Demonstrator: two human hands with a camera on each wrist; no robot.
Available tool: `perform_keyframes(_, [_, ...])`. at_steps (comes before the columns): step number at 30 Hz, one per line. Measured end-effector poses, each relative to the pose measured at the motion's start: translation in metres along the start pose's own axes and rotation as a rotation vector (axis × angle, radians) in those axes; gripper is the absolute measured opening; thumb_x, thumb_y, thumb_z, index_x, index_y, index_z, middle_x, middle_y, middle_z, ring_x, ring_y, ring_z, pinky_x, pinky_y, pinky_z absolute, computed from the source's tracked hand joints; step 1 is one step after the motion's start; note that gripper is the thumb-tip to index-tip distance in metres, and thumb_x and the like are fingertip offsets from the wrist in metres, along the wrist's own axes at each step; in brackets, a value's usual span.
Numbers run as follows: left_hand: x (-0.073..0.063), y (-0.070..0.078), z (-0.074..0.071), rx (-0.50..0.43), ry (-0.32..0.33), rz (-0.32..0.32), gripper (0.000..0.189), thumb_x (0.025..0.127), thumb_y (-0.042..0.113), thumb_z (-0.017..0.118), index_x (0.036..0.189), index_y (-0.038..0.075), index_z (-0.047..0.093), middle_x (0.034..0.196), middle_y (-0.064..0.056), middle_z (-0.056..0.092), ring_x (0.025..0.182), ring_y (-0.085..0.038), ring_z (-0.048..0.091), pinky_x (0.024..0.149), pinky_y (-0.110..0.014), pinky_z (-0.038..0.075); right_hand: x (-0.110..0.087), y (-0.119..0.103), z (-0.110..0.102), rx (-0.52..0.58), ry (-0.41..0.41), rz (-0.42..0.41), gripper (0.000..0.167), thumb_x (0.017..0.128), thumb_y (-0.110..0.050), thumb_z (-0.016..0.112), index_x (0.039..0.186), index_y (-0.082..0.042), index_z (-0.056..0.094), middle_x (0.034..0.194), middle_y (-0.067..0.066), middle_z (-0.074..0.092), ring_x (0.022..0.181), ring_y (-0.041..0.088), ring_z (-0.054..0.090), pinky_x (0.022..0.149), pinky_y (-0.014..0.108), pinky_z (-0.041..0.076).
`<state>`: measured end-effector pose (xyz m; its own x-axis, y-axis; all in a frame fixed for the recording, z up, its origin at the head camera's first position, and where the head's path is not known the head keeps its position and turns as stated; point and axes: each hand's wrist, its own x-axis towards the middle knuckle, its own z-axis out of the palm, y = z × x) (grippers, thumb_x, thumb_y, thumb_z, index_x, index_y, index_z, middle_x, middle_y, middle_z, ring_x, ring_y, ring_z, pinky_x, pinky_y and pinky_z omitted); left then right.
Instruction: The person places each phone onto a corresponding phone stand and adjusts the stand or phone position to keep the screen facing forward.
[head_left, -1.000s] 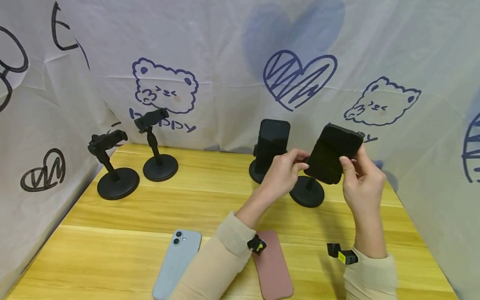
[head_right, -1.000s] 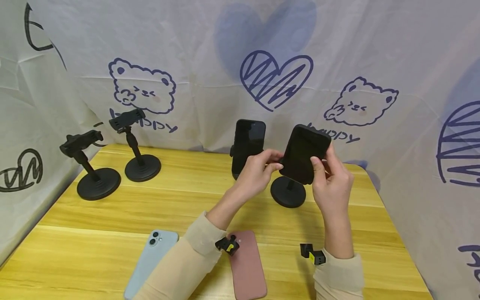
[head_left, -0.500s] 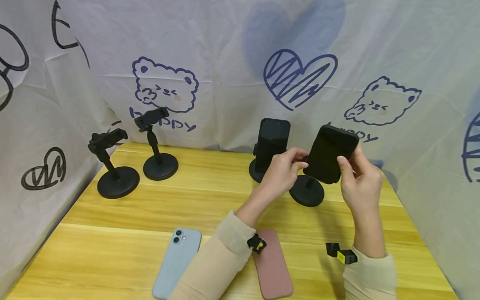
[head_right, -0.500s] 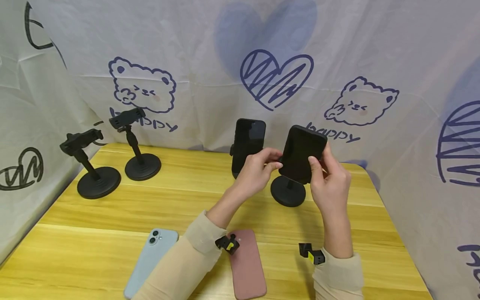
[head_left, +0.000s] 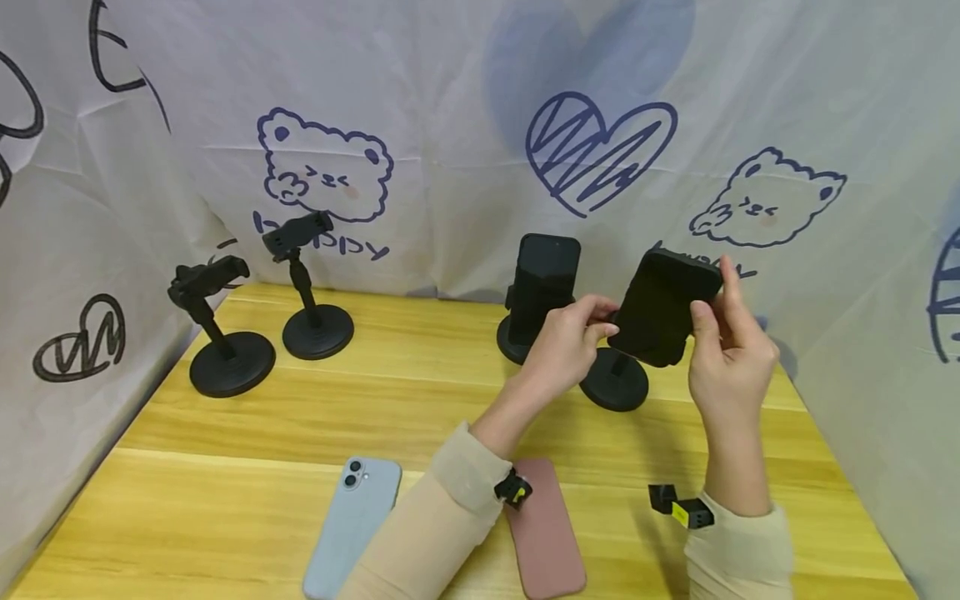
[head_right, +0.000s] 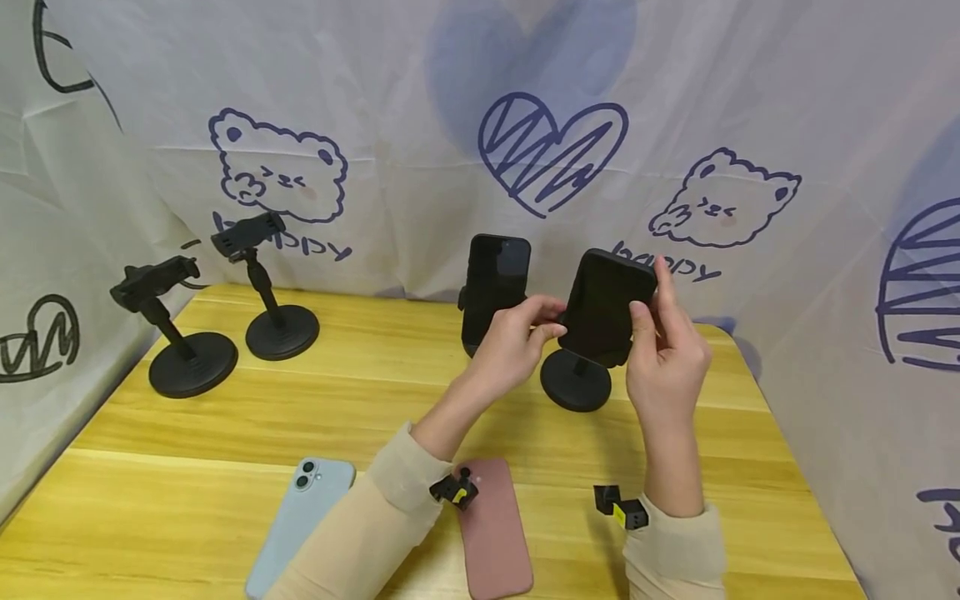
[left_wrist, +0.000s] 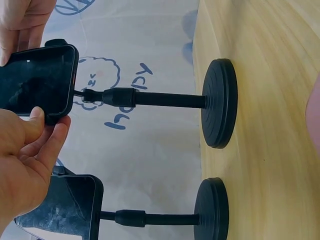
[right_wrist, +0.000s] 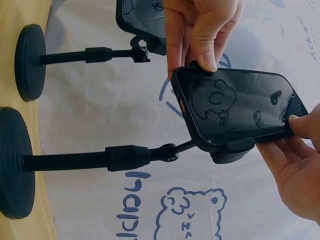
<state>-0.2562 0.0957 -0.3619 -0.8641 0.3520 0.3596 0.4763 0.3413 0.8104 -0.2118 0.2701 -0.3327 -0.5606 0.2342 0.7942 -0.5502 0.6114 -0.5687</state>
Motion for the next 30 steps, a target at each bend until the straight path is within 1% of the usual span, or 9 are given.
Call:
perform_keyframes(4, [0.001,0.001,-0.001,0.007,-0.002,0.006,0.026,0.105,0.008,0.060,0.131,0.004,0.064,0.120,-0.008,0.072,0.105,-0.012,0.070,0.085,-0.010,0.051,0.001,0.002,0.000,-0.032,0.006,0.014,0.051,0.098,0.003,0.068,0.147,-0.008,0.059,0.075,-0.007,0.047,0.065,-0.002,0.039,0.060,0.011,0.034])
perform_keyframes(8, [0.001,0.000,0.000,0.010,0.001,0.011,0.026,0.105,0.009,0.060,0.130,0.004,0.064,0.119,-0.008,0.072,0.104,-0.012,0.070,0.085,-0.010,0.052,0.002,0.002,-0.001,-0.045,-0.006,0.035,0.051,0.098,0.002,0.067,0.147,-0.008,0.059,0.075,-0.006,0.046,0.064,0.000,0.037,0.059,0.011,0.033])
perform_keyframes(13, [0.002,0.000,0.001,0.003,-0.007,0.014,0.026,0.104,0.010,0.061,0.129,0.004,0.064,0.120,-0.009,0.071,0.103,-0.012,0.071,0.084,-0.010,0.052,0.002,0.003,-0.003,-0.054,-0.016,0.053,0.051,0.098,0.000,0.068,0.148,-0.011,0.059,0.078,-0.010,0.050,0.064,-0.001,0.041,0.059,0.010,0.036])
perform_keyframes(19, [0.001,0.000,0.000,-0.003,-0.012,0.005,0.026,0.105,0.011,0.060,0.130,0.005,0.064,0.120,-0.009,0.071,0.104,-0.012,0.071,0.085,-0.011,0.053,-0.003,0.006,-0.002,-0.049,-0.014,0.090,0.051,0.098,0.000,0.070,0.146,-0.014,0.061,0.084,-0.015,0.055,0.072,-0.003,0.052,0.066,0.006,0.044])
perform_keyframes(21, [0.001,0.000,0.000,-0.004,-0.013,0.001,0.027,0.105,0.011,0.060,0.130,0.005,0.064,0.120,-0.008,0.071,0.104,-0.013,0.071,0.085,-0.012,0.053,-0.005,0.007,-0.001,-0.042,-0.007,0.093,0.051,0.097,0.001,0.070,0.145,-0.014,0.063,0.085,-0.011,0.058,0.074,-0.005,0.055,0.068,0.005,0.046])
perform_keyframes(23, [0.001,-0.001,0.001,-0.007,-0.014,-0.003,0.027,0.105,0.011,0.059,0.131,0.005,0.063,0.120,-0.008,0.071,0.104,-0.013,0.071,0.085,-0.012,0.053,-0.007,0.009,0.000,-0.038,-0.001,0.092,0.051,0.096,0.003,0.071,0.144,-0.012,0.063,0.085,-0.002,0.063,0.076,-0.008,0.058,0.070,0.005,0.047])
perform_keyframes(26, [0.000,-0.002,0.001,-0.012,-0.012,-0.009,0.026,0.106,0.011,0.059,0.131,0.005,0.063,0.120,-0.008,0.071,0.104,-0.013,0.071,0.084,-0.013,0.053,-0.009,0.012,0.001,-0.050,0.003,0.078,0.051,0.095,0.007,0.071,0.143,-0.009,0.064,0.084,0.015,0.065,0.074,-0.009,0.055,0.068,0.004,0.045])
perform_keyframes(28, [0.001,-0.003,0.001,-0.013,-0.008,-0.008,0.026,0.106,0.012,0.059,0.131,0.005,0.064,0.120,-0.007,0.071,0.104,-0.013,0.071,0.084,-0.013,0.054,-0.010,0.012,0.001,-0.058,-0.001,0.072,0.051,0.095,0.007,0.071,0.143,-0.009,0.064,0.084,0.020,0.066,0.071,-0.009,0.052,0.064,0.004,0.042])
perform_keyframes(30, [0.001,-0.004,0.001,-0.017,-0.005,-0.007,0.026,0.106,0.011,0.059,0.130,0.005,0.064,0.120,-0.007,0.071,0.104,-0.013,0.071,0.084,-0.013,0.054,-0.010,0.012,0.002,-0.067,-0.005,0.071,0.051,0.095,0.007,0.070,0.143,-0.009,0.064,0.083,0.022,0.065,0.067,-0.007,0.047,0.060,0.006,0.039])
